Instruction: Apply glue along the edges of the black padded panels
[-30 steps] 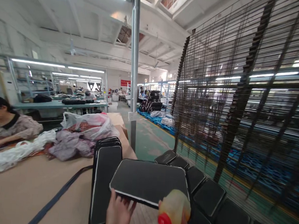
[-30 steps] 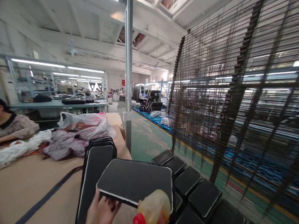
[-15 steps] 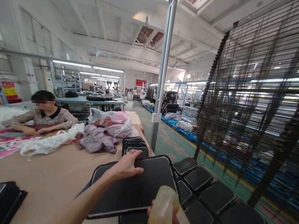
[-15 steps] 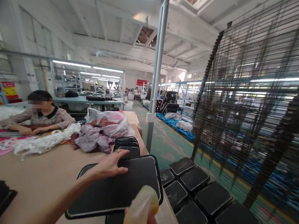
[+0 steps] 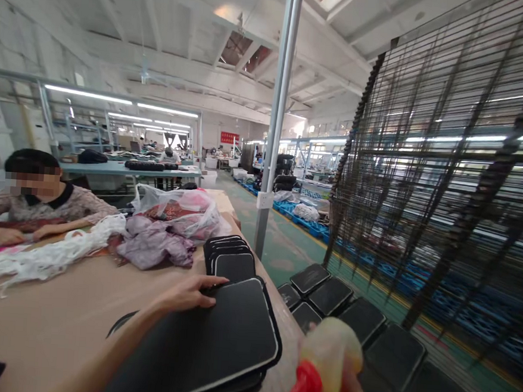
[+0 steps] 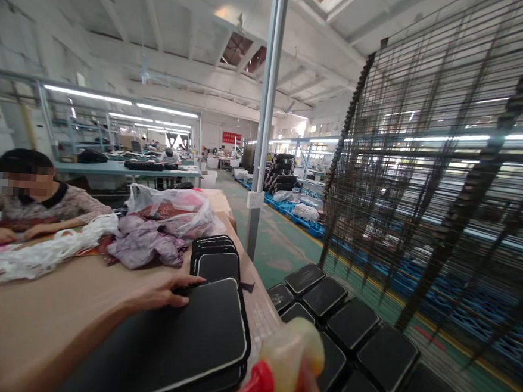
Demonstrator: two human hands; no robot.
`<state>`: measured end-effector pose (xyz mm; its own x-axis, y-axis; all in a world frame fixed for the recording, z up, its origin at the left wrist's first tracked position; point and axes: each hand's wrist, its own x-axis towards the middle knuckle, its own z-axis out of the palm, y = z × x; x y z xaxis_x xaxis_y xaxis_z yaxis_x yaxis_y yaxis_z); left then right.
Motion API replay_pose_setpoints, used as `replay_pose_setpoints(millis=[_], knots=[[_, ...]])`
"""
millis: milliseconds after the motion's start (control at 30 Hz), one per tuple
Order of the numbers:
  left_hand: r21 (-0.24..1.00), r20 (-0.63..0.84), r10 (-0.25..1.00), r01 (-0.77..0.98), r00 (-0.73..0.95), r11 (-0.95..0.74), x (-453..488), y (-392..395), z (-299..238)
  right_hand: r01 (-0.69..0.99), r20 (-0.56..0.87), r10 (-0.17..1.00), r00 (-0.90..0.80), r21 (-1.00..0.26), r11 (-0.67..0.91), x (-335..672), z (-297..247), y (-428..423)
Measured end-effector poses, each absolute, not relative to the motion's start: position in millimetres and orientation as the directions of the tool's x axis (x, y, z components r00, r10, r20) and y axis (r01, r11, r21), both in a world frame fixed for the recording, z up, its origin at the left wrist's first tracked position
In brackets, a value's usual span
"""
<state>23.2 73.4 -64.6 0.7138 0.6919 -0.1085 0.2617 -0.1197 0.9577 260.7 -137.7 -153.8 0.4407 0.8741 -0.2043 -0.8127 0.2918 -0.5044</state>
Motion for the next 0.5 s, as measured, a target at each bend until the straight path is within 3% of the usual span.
replay_pose_setpoints(millis=[67,167,300,500], knots=[[0.953,-0.155,0.609,0.28,0.778,-0.115,13,67,-64,-0.731,-0.172,0.803,0.571,-0.551,0.402,275,-132,-135],[0.938,-0.183,0.549,0.311,0.816,-0.15,4,56,-54,-0.504,0.012,0.677,0.736,-0.659,0.559,285,-100,-124],[0.926,-0.222,0.469,0.336,0.855,-0.174,-4,43,-35,-0.309,0.202,0.654,0.729,-0.755,0.578,283,-84,-117],[0.917,-0.237,0.414,0.343,0.879,-0.203,-14,35,-21,-0.241,0.274,0.681,0.679,-0.794,0.558,274,-83,-119]])
